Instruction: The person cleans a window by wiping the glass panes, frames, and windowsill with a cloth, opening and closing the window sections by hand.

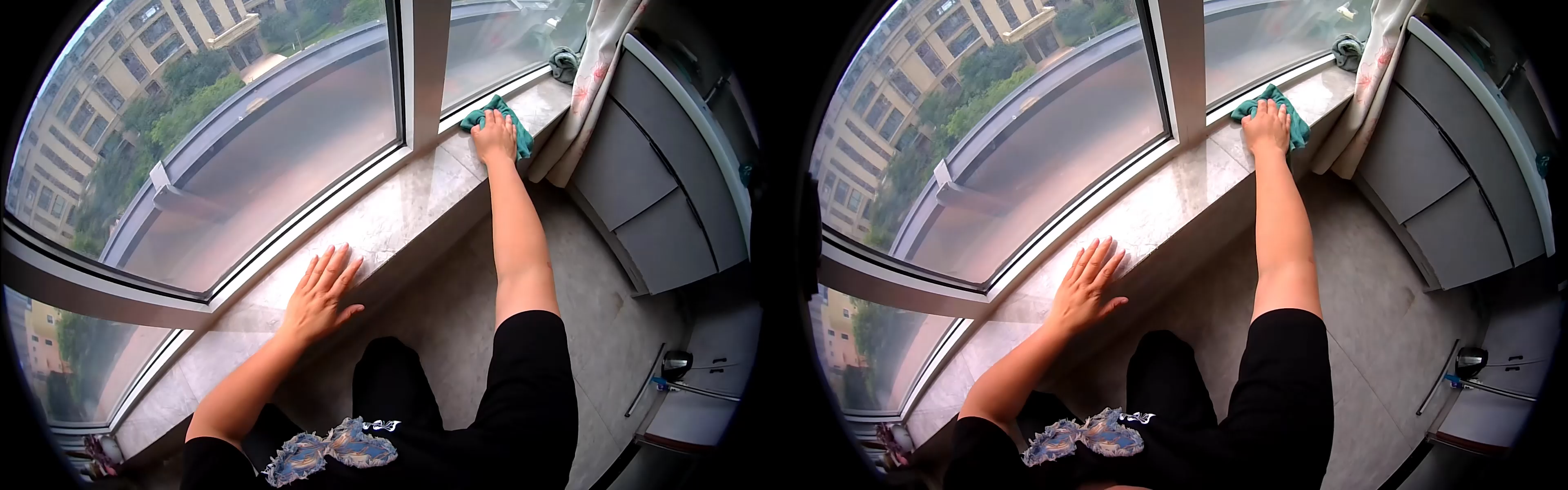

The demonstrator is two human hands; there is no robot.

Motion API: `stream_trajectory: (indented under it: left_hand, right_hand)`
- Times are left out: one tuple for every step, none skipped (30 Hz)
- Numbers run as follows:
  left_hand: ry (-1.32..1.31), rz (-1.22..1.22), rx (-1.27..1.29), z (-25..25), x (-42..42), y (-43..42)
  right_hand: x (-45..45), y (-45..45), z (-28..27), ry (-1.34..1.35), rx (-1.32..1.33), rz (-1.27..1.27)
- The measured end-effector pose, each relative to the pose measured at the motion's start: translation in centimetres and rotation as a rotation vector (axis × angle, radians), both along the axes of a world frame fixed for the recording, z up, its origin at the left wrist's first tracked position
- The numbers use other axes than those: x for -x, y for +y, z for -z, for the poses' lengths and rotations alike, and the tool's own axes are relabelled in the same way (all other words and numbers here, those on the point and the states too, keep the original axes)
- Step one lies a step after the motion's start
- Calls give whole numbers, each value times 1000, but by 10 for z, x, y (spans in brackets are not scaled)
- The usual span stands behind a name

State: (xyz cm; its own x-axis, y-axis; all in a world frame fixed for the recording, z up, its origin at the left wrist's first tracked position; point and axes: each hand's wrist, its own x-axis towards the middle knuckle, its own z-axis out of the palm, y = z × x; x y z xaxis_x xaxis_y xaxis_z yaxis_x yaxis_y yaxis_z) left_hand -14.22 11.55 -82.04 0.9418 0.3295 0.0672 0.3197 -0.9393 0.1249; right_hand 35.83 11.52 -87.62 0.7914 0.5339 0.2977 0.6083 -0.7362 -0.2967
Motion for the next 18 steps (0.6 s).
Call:
stream_trajectory:
  left_hand:
    - [-5,-12,13,0,-1,1]
    - [3,-17,13,-1,-2,2]
    - [-6,-15,35,-2,-3,2]
    - [-18,-13,56,-3,-4,3]
    - [-13,-20,57,-5,-4,3]
    - [-13,-17,56,-6,-5,3]
    - [-13,-16,53,-6,-4,3]
    - [-10,-28,52,-5,-4,4]
    - [-9,-27,53,-5,-4,4]
    - [-9,-26,53,-6,-4,4]
    - [-9,-41,50,-6,-4,5]
    - [-24,-29,57,-6,-3,5]
    - [-41,-16,63,-6,-2,6]
    - [-43,-14,56,-5,-1,7]
    - [-48,-27,60,-4,0,8]
    - [-62,-19,68,-4,2,8]
    - [-78,-5,74,-3,3,9]
    - [-83,-1,72,-1,4,9]
  right_hand:
    - [-10,2,0,7,3,20]
    - [-21,3,0,2,8,35]
    - [-32,4,3,-2,13,51]
    - [-43,4,4,-5,16,67]
    - [-53,5,5,-9,20,80]
    - [-61,5,6,-12,27,103]
    - [-69,4,7,9,14,130]
    - [-73,3,7,6,11,194]
    - [-76,2,5,4,7,255]
    - [-78,0,1,23,7,319]
    - [-81,-4,-4,39,8,384]
    - [-83,-11,-8,46,145,380]
    - [-96,-21,-1,58,143,400]
    - [-109,-30,5,71,141,420]
    - [-128,-44,24,194,-92,511]
    - [-146,-58,43,284,-345,601]
    - [-139,-91,63,360,-194,563]
    - [-131,-124,82,425,-43,511]
